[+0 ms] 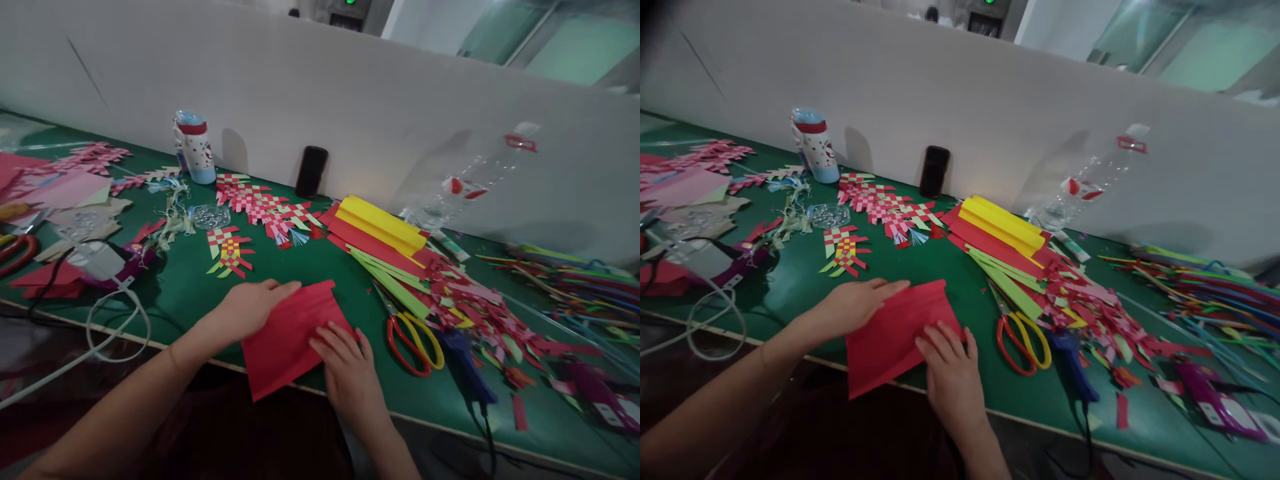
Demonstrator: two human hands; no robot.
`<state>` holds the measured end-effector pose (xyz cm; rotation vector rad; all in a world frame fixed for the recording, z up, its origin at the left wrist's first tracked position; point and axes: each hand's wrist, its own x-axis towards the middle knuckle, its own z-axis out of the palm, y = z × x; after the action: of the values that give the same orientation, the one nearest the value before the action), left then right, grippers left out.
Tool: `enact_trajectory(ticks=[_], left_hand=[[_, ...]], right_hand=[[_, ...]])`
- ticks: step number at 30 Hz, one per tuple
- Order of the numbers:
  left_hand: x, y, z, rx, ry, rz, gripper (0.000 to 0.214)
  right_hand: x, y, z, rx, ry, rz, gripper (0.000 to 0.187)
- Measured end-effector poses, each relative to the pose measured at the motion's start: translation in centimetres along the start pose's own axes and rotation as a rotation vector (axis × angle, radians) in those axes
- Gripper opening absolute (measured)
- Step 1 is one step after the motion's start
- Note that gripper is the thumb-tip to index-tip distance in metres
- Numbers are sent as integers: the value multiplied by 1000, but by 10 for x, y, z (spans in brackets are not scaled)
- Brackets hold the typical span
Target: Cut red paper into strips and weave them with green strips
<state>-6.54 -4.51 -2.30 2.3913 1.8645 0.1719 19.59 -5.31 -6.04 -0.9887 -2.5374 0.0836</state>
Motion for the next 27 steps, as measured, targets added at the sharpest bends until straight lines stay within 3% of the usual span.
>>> enact_trajectory(ticks=[3,6,9,10,11,12,13,15,17,22,27], left_hand=[[5,-18,-1,63,102,-161,54],[-3,-19,-5,101,236,-232,46],[-29,6,-7,92,431,-207,30],[-39,17,-6,33,613,-136,23],[-48,27,-4,-44,709,-14,20],[-56,37,-1,-126,689,108,22],[-62,44,3,-176,558,193,26],[-68,51,12,-168,359,237,27],[-67,49,22,-124,257,233,25],[-59,32,38,-19,171,164,41],[-62,21,47,-10,183,213,53]], right_hand=[[-1,-3,2,19,29,49,41],[2,-4,0,43,38,66,37],[3,-6,-3,33,40,87,33],[3,-7,-3,22,37,93,31],[3,-7,-3,9,33,100,27],[3,-8,-4,-2,30,102,24],[3,-9,-5,-8,25,102,21],[3,-11,-9,-14,10,107,22],[5,-12,-14,-30,-14,113,23],[18,-20,-18,-119,-167,68,29],[51,-22,1,41,-380,-76,52]])
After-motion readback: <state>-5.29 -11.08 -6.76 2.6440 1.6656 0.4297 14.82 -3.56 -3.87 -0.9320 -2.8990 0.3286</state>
